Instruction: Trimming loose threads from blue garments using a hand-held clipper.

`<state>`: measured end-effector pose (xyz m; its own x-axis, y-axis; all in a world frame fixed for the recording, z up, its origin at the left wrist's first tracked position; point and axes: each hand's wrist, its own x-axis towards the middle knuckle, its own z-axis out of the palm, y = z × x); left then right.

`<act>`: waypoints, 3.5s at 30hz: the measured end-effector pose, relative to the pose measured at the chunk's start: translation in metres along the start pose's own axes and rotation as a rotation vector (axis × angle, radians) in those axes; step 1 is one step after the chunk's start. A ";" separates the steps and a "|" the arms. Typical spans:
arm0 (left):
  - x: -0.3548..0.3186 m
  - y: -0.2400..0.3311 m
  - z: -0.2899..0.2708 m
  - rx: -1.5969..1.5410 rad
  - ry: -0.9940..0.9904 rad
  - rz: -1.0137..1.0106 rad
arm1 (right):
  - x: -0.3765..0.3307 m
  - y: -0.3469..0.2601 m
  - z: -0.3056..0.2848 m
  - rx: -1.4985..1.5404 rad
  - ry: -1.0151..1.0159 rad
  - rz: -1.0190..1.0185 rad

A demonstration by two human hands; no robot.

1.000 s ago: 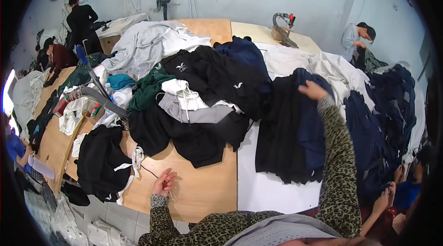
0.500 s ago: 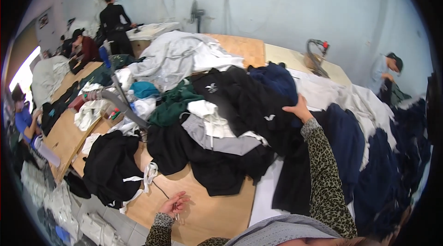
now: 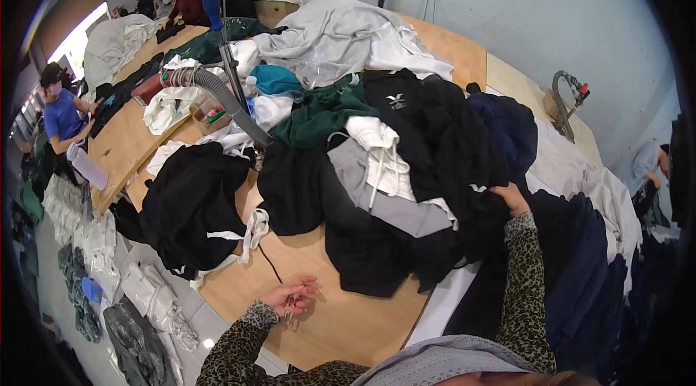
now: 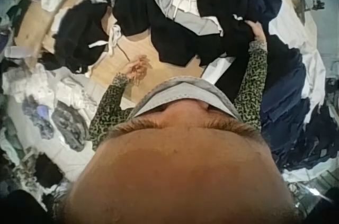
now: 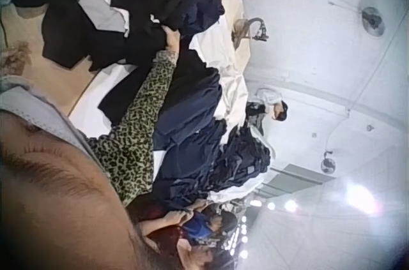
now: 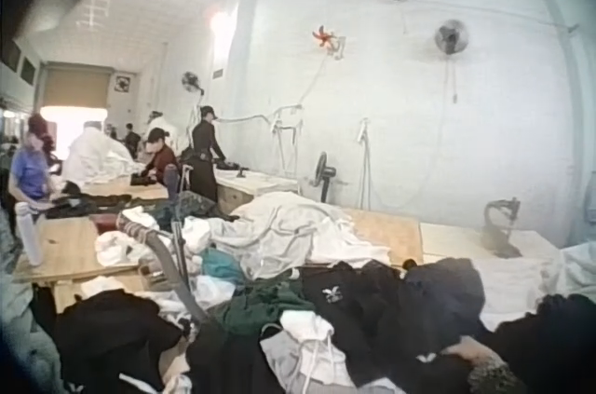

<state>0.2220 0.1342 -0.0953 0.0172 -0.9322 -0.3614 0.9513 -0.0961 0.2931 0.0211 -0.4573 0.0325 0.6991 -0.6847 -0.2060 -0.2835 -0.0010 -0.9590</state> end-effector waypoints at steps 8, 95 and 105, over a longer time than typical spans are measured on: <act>0.006 0.006 -0.022 0.050 -0.013 0.023 | -0.099 -0.052 0.117 0.468 -0.117 -0.237; 0.085 -0.150 0.247 1.342 -0.858 -0.088 | -0.471 0.020 0.106 0.404 0.268 -0.171; 0.081 -0.108 0.258 1.326 -0.575 -0.306 | -0.475 0.013 0.088 -0.076 -0.412 0.200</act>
<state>0.0412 -0.0209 0.0724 -0.5508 -0.7941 -0.2569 -0.0797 -0.2564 0.9633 -0.2571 -0.0676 0.1010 0.8242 -0.3298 -0.4603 -0.4759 0.0373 -0.8787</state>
